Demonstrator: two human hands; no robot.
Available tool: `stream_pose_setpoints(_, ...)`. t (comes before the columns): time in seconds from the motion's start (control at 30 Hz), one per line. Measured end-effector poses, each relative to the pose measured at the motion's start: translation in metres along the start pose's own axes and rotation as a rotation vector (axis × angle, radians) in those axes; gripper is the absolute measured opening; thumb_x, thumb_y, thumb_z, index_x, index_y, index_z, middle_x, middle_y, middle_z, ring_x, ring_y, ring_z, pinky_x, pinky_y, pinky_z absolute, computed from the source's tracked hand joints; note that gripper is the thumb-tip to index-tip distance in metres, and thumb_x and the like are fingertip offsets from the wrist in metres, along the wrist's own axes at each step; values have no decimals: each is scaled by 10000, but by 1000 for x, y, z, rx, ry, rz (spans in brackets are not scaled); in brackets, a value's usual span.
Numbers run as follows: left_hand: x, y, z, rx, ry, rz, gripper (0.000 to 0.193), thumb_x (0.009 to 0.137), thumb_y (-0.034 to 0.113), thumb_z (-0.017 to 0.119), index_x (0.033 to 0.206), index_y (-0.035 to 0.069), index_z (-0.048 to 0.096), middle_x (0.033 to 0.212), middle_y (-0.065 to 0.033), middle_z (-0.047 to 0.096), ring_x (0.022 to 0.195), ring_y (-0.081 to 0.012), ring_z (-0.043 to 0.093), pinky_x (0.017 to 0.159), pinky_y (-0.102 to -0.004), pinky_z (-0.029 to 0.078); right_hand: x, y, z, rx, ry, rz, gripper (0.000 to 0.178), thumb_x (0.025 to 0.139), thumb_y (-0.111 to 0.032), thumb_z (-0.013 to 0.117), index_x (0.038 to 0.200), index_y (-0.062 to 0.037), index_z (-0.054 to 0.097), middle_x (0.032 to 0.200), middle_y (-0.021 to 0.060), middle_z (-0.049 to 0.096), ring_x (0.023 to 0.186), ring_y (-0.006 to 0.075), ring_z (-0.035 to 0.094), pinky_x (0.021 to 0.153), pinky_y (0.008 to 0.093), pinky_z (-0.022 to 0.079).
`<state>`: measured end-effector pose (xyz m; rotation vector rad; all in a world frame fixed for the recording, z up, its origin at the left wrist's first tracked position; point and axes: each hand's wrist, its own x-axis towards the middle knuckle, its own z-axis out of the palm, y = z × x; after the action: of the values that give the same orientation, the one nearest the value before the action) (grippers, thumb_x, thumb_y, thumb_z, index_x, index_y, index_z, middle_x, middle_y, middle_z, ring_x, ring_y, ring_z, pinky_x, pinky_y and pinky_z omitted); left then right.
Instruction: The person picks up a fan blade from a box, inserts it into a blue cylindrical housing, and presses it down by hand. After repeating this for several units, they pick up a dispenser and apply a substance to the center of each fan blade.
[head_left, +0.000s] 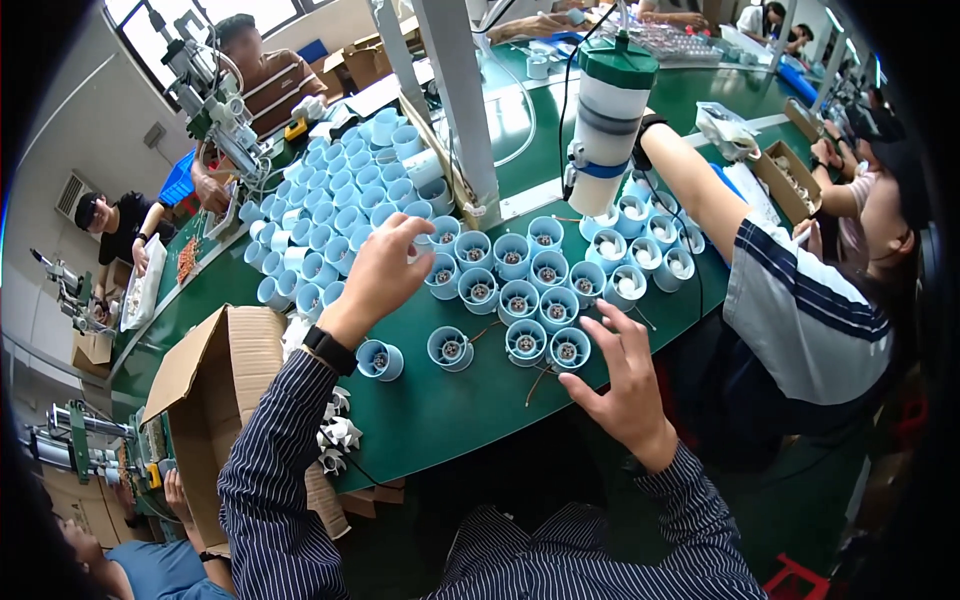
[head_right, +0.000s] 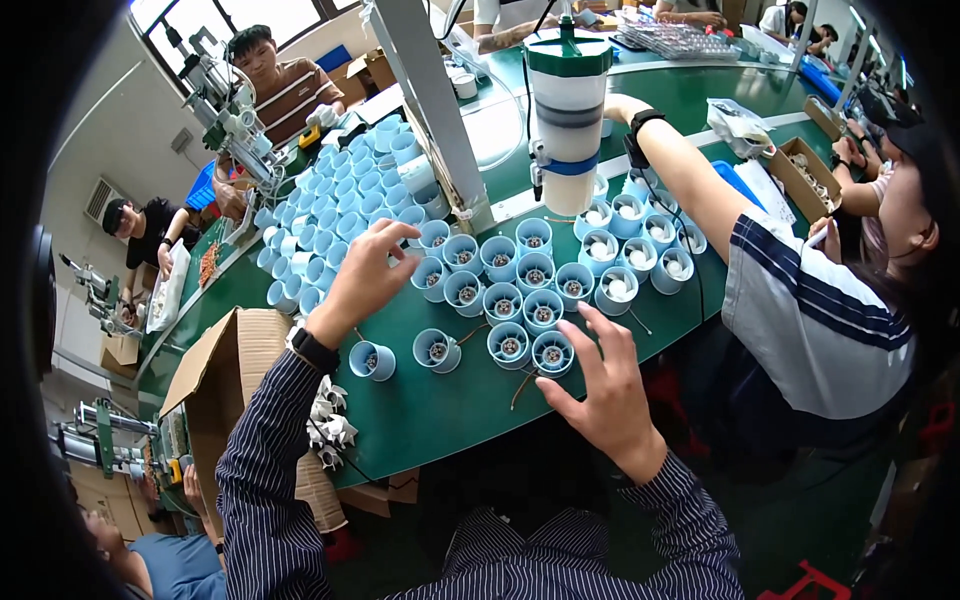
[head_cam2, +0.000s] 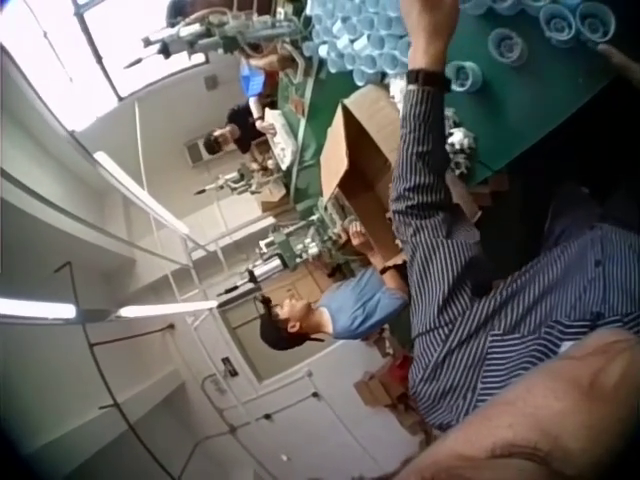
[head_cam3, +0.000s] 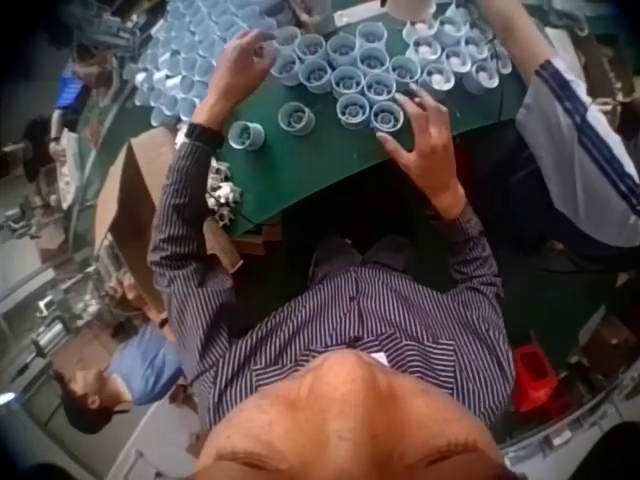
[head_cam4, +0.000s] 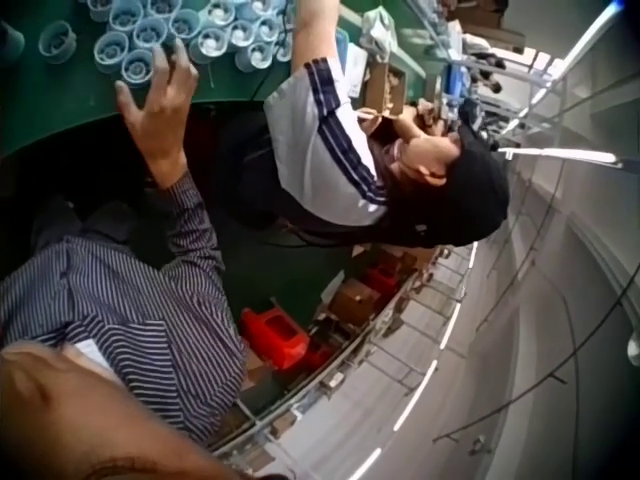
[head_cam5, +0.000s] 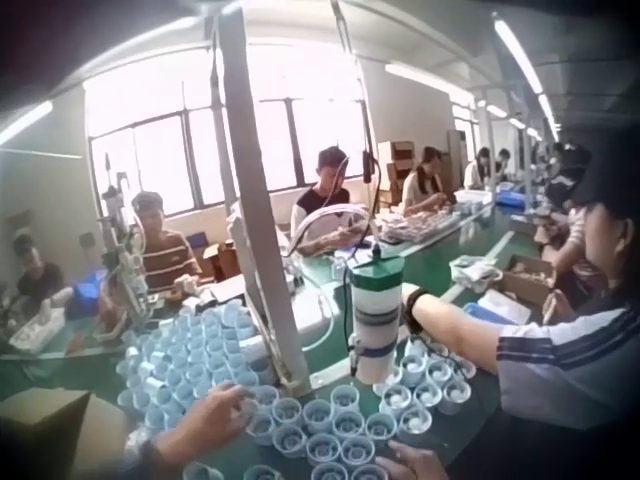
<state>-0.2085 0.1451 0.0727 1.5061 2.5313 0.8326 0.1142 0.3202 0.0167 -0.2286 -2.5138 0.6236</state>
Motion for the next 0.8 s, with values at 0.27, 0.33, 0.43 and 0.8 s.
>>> stream_pose_setpoints(0.27, 38, -56, 35, 62, 7, 87, 369, 941, 122, 710, 1300, 40, 709, 1295, -163, 676, 1059, -353, 723, 973, -428, 587, -12, 0, 16, 153, 9, 207, 827, 912, -280, 879, 1584, -20, 473, 1593, 234, 471, 1164, 352, 658, 941, 432, 591)
stream_pose_setpoints(0.33, 42, -55, 49, 70, -30, 183, 339, 957, 132, 701, 1285, 47, 711, 1345, -162, 650, 1068, -365, 719, 976, -424, 590, -13, 5, 20, 128, 7, 174, 836, 912, -270, 879, 1592, -21, 462, 1599, 237, 465, 1129, 346, 667, 913, 427, 598)
stream_pose_setpoints(0.43, 42, -50, 41, 15, -140, 98, 342, 951, 175, 716, 1270, 54, 706, 1337, -209, 633, 1153, -418, 684, 1032, -462, 563, -11, 8, 20, 97, 19, 178, 848, 899, -227, 887, 1596, -12, 454, 1593, 242, 469, 1055, 344, 672, 925, 427, 595)
stream_pose_setpoints(0.8, 4, -27, 18, -36, -294, -56, 376, 903, 248, 813, 1196, 51, 685, 1179, -195, 622, 1003, -341, 669, 911, -436, 558, 6, 20, 40, 206, 53, 166, 862, 878, -107, 872, 1609, 1, 427, 1514, 293, 565, 1159, 436, 703, 979, 455, 584)
